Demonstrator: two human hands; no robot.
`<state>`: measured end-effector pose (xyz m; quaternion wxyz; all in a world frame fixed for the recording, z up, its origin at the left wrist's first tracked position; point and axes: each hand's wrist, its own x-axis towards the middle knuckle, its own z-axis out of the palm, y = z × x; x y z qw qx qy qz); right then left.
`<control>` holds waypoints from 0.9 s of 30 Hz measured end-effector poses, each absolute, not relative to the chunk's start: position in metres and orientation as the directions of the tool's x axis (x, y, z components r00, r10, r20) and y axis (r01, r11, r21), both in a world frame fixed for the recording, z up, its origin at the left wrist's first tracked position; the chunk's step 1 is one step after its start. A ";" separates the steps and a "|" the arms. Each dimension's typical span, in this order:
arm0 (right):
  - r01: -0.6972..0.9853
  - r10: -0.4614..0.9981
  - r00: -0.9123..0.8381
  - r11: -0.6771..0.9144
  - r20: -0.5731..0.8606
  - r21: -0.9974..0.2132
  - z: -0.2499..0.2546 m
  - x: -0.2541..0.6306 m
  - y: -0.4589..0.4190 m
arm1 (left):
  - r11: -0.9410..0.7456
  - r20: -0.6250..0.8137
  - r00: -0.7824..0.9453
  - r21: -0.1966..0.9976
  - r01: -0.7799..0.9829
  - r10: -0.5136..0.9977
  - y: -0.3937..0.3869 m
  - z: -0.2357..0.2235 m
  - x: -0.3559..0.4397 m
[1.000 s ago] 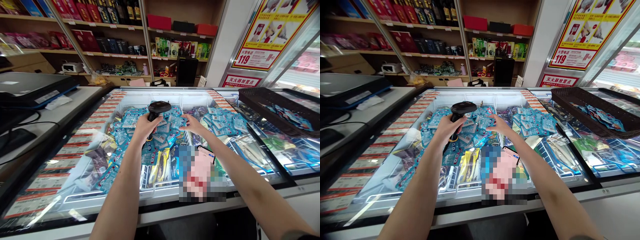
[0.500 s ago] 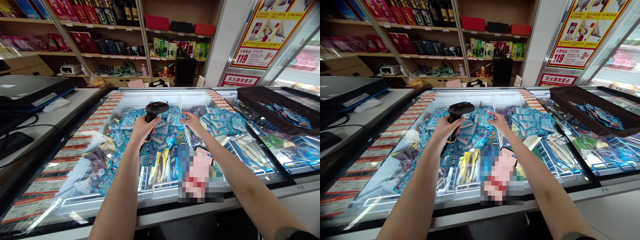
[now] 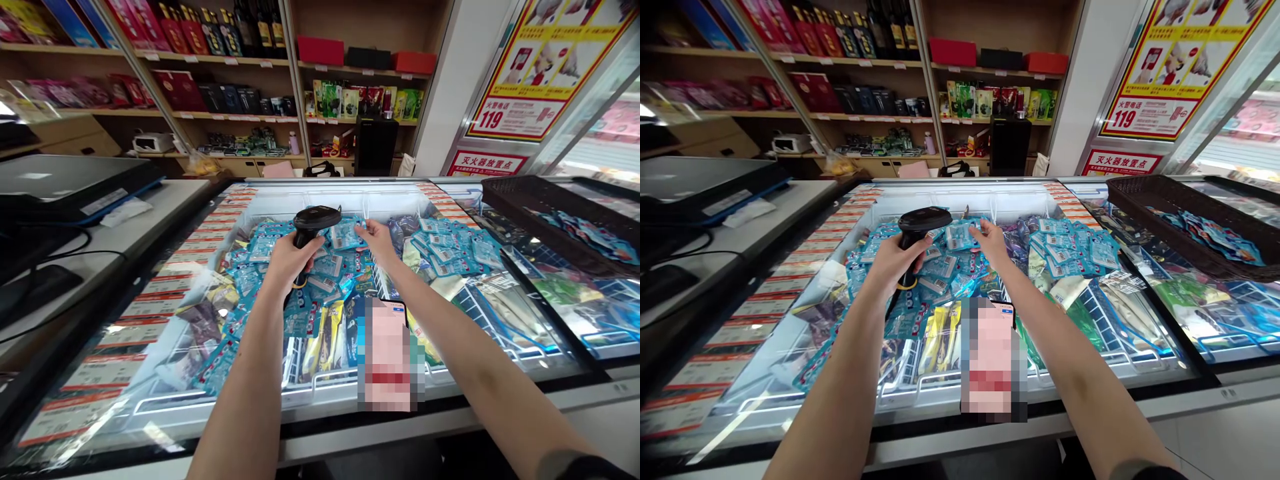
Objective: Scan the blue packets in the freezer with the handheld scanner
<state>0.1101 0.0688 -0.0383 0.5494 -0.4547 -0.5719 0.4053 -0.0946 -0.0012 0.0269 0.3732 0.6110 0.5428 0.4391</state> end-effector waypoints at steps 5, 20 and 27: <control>-0.087 0.962 0.179 0.223 0.205 -0.971 -0.037 0.147 0.060 | -0.161 0.140 0.082 0.899 0.408 0.987 -0.002 0.026 -0.091; -0.291 0.953 0.283 0.189 0.105 -0.938 -0.056 0.201 0.041 | -0.163 -0.007 0.349 0.876 0.453 0.937 -0.020 0.040 -0.070; -0.301 0.952 0.269 0.227 0.146 -0.926 -0.055 0.199 0.040 | -0.139 -0.044 0.352 0.867 0.478 0.935 -0.018 0.035 -0.067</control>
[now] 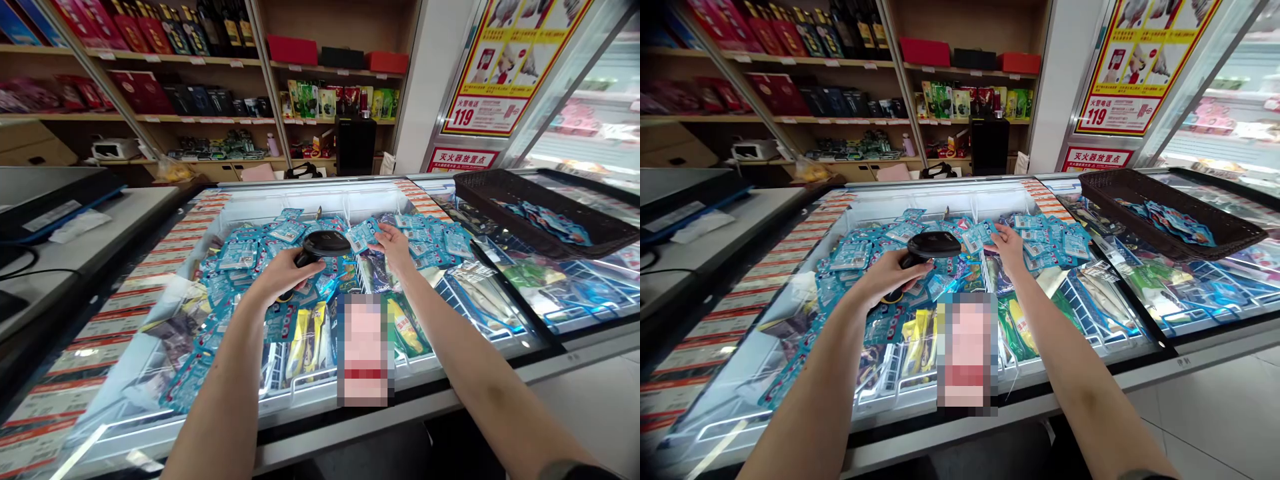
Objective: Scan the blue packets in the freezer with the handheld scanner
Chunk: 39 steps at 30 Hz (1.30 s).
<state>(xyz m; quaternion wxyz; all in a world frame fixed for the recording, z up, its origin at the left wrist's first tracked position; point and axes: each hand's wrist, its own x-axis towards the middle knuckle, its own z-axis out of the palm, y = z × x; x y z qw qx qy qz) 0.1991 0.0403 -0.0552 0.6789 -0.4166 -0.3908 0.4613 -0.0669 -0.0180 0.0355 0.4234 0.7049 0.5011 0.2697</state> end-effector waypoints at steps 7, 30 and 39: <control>-0.299 0.943 0.277 0.267 0.184 -0.916 -0.055 0.197 0.037 | -0.168 -0.049 0.378 0.838 0.519 0.924 -0.018 0.036 -0.066; -0.197 0.863 0.375 0.432 0.339 -0.880 -0.054 0.197 0.032 | -0.165 -0.002 0.286 0.815 0.556 0.958 -0.015 0.034 -0.064; 0.529 0.585 0.641 0.133 0.497 -0.838 -0.033 0.259 0.026 | -0.169 0.169 0.043 0.864 0.474 0.985 -0.003 0.024 -0.082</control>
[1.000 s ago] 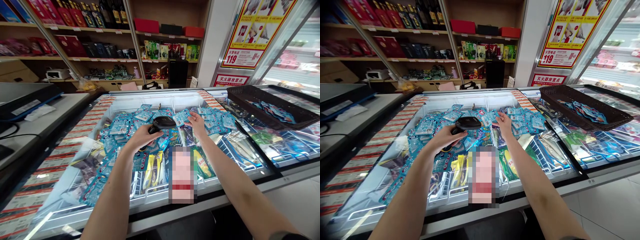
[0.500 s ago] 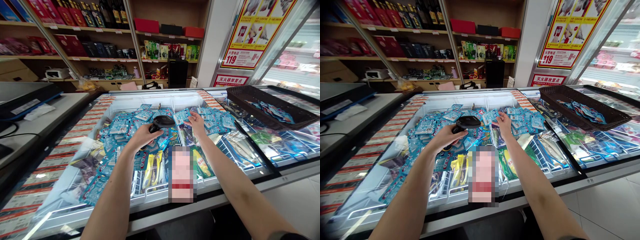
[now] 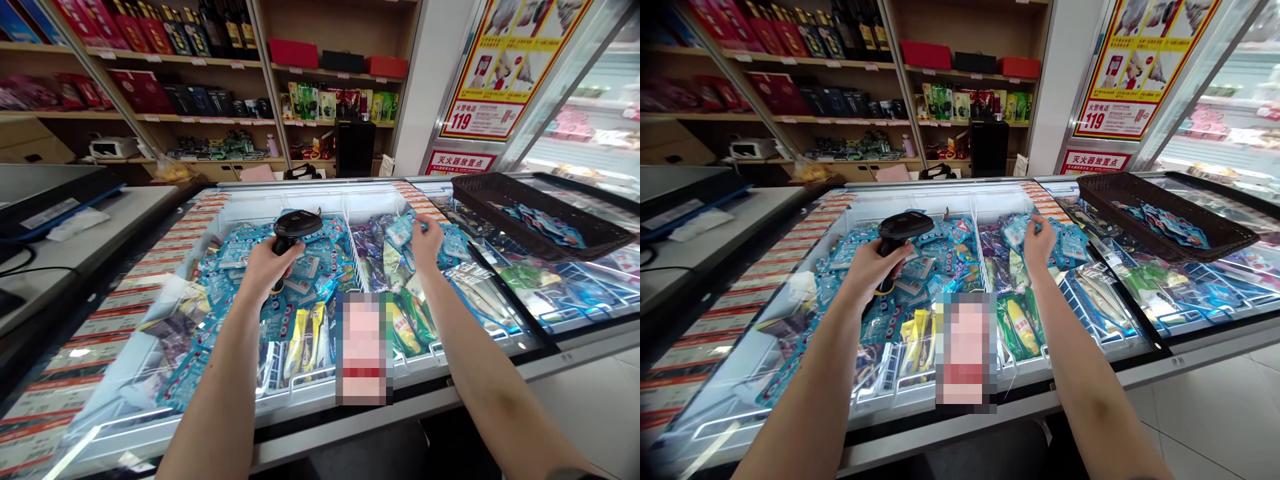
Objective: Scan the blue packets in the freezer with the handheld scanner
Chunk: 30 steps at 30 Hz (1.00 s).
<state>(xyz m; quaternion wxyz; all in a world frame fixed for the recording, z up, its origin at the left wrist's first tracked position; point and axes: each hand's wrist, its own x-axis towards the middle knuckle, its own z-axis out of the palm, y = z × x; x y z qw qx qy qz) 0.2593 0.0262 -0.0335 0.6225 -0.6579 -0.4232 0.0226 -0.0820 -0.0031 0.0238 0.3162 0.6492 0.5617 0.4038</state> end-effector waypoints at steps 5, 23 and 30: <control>0.669 0.415 0.721 -0.209 0.555 -0.713 -0.036 0.287 0.019 | -0.169 0.193 -0.006 0.871 0.462 0.981 0.000 0.019 -0.082; 0.873 0.832 -0.165 0.374 0.530 -0.315 -0.039 0.208 0.022 | -0.160 0.207 -0.028 0.826 0.540 0.978 0.004 0.014 -0.086; 0.854 0.906 -0.237 0.367 0.351 -0.368 -0.048 0.163 0.018 | -0.171 0.237 -0.013 0.739 0.651 0.971 -0.002 0.021 -0.080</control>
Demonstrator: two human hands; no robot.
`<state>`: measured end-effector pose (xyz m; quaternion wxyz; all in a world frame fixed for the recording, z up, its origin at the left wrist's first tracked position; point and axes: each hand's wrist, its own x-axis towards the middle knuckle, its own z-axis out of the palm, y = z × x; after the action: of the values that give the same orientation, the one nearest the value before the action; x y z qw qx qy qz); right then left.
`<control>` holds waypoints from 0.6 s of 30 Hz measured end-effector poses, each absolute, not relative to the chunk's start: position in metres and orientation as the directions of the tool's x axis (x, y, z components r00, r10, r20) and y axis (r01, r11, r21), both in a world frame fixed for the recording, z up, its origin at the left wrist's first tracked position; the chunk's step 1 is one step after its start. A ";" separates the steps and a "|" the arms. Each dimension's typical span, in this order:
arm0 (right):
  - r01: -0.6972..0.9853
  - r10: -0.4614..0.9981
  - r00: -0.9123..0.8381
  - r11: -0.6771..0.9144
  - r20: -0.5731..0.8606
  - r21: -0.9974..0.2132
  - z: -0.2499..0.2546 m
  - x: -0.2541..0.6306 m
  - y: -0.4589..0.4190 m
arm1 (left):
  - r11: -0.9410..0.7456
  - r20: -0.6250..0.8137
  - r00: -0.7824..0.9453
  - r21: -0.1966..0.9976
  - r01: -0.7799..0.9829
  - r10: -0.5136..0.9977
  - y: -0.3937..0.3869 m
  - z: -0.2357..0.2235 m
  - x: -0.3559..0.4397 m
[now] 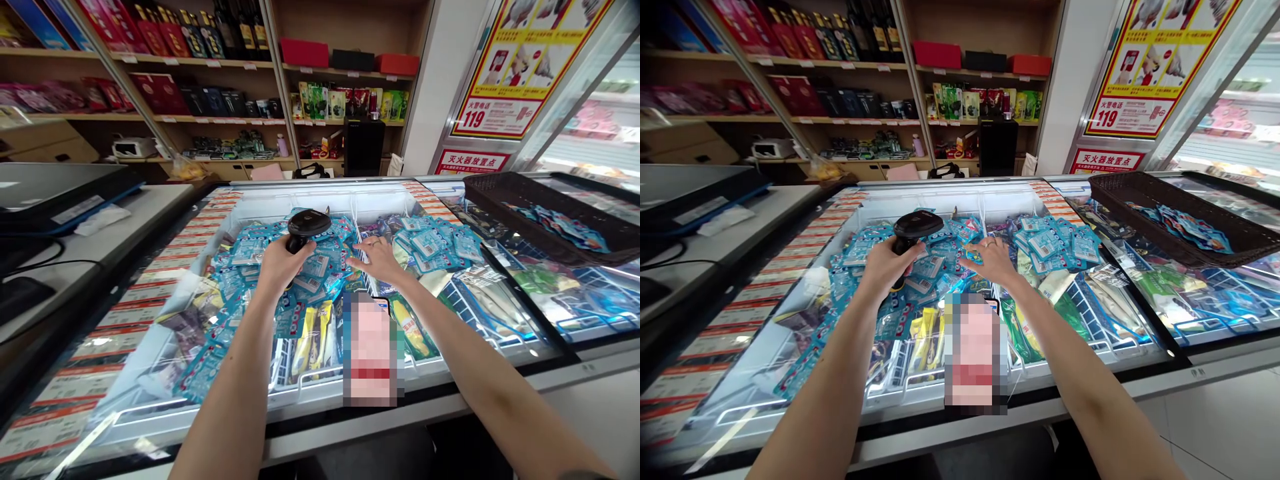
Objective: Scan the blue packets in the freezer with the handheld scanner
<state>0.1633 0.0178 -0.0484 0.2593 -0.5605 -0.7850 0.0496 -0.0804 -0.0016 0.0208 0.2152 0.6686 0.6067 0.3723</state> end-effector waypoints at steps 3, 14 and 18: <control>0.829 0.900 -0.251 0.389 0.356 -0.402 -0.050 0.155 0.017 | -0.173 0.226 0.005 0.729 0.662 0.974 -0.003 0.023 -0.079; 0.291 0.936 0.013 0.332 0.351 -0.897 -0.058 0.165 0.025 | -0.156 0.184 0.025 0.746 0.648 0.983 -0.002 0.021 -0.077; 0.127 0.931 0.170 0.303 0.322 -0.944 -0.059 0.171 0.027 | -0.171 0.175 0.055 0.758 0.630 0.983 -0.004 0.023 -0.077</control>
<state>0.1708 0.0266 -0.0590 0.5930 -0.4832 -0.5477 0.3389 -0.0765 -0.0037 0.0232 0.2532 0.6808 0.5921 0.3489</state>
